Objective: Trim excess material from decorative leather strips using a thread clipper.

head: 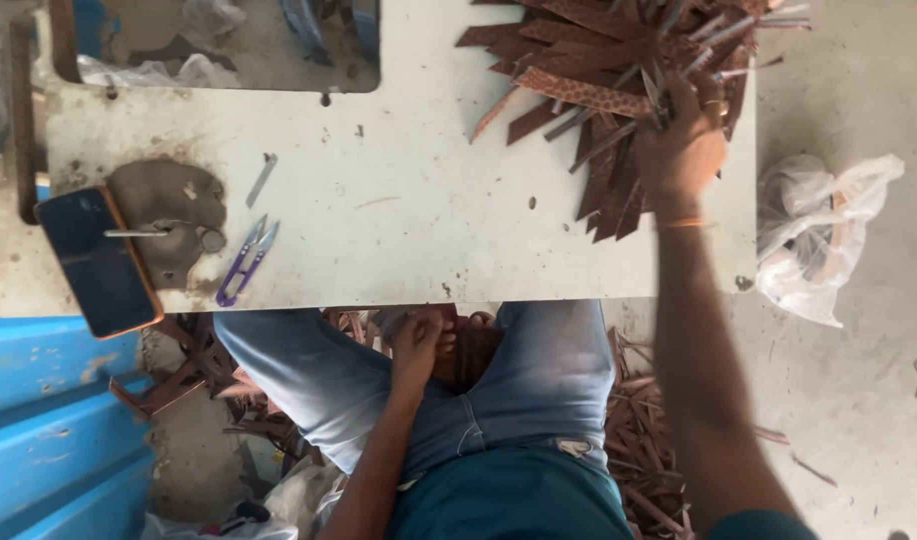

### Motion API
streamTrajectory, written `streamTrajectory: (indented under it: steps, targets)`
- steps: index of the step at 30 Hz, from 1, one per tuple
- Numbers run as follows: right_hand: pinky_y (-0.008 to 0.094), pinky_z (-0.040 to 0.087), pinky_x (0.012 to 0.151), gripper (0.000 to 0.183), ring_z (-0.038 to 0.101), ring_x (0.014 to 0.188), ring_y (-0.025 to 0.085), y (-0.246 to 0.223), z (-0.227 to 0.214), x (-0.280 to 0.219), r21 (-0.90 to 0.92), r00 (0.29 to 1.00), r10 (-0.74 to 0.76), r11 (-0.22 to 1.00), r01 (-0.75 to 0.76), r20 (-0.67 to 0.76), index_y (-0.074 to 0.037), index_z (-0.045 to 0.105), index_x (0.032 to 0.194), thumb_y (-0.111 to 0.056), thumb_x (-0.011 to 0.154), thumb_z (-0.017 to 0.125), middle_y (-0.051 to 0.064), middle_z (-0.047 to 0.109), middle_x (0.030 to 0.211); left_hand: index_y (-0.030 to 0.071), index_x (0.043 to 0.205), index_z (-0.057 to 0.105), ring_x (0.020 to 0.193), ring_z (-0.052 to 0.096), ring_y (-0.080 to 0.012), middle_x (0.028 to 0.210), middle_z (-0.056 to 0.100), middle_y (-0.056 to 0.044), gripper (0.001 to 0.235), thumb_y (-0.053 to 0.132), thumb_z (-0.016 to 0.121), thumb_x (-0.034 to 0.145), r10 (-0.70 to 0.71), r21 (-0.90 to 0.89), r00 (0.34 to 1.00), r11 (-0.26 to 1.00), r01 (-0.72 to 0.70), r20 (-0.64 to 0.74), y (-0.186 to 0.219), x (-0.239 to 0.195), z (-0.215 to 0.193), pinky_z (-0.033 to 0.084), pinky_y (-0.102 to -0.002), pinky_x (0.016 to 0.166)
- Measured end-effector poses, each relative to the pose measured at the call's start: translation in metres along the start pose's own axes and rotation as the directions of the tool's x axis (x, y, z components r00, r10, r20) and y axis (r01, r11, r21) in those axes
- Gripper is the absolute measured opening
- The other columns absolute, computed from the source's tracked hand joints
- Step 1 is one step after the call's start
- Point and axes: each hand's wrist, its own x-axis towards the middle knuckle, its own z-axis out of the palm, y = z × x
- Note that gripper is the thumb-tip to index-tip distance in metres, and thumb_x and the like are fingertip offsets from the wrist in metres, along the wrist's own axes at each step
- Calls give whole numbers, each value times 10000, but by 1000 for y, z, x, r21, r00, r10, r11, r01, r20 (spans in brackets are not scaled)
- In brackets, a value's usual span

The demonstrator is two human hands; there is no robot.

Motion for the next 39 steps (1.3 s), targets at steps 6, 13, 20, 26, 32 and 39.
streamTrajectory:
  steps: [6, 13, 20, 26, 32, 39]
  targets:
    - [341, 625, 712, 275, 739, 922, 216, -9, -41, -11, -53, 968, -248, 968, 247, -26, -101, 746, 1050, -291, 937, 910, 93, 744, 1152, -3, 1184, 683, 834, 738, -176, 968, 768, -129, 234, 158, 619, 1028, 115, 200, 991, 971, -128, 73, 45, -40, 29, 603, -287, 718]
    - [258, 598, 636, 297, 728, 811, 136, -150, -131, -98, 312, 972, -225, 929, 197, 59, -55, 701, 1163, 123, 925, 719, 93, 744, 1022, -31, 1359, 583, 1085, 700, -256, 1192, 707, -180, 416, 289, 550, 1095, 402, 205, 869, 861, -466, 287, 177, -85, 101, 592, -357, 913]
    - [269, 575, 649, 289, 720, 852, 141, -194, -147, -140, 834, 924, -247, 538, -121, 293, -9, 663, 1155, 27, 885, 758, 132, 752, 1136, -29, 1390, 529, 1206, 688, -275, 1320, 694, -180, 486, 356, 457, 1101, 218, -478, 906, 878, -21, 362, 217, -67, 100, 566, -401, 1032]
    - [187, 388, 513, 147, 525, 633, 32, -165, -135, -150, 678, 801, 45, 505, -534, 597, -15, 751, 1110, -91, 986, 731, 69, 751, 910, -23, 1246, 590, 1083, 730, -270, 1158, 724, -151, 287, 207, 556, 1078, 229, -586, 958, 806, -86, 175, 204, -61, 100, 618, -441, 993]
    - [227, 419, 611, 146, 539, 718, 92, -169, -133, -143, 653, 896, 62, 664, -366, 439, -11, 755, 1105, -67, 970, 742, 85, 695, 924, -24, 1178, 654, 918, 774, -251, 1027, 745, -134, 249, 171, 633, 1024, 199, -241, 977, 955, -174, 82, 200, -51, 94, 678, -401, 831]
    - [345, 626, 764, 302, 753, 929, 278, -164, -92, -145, 508, 924, -120, 857, -89, 364, -21, 750, 1131, -53, 832, 779, 144, 714, 1160, 2, 1306, 661, 952, 722, -289, 1119, 706, -158, 388, 184, 719, 968, 471, 690, 881, 622, -371, 49, 211, -28, 84, 621, -407, 784]
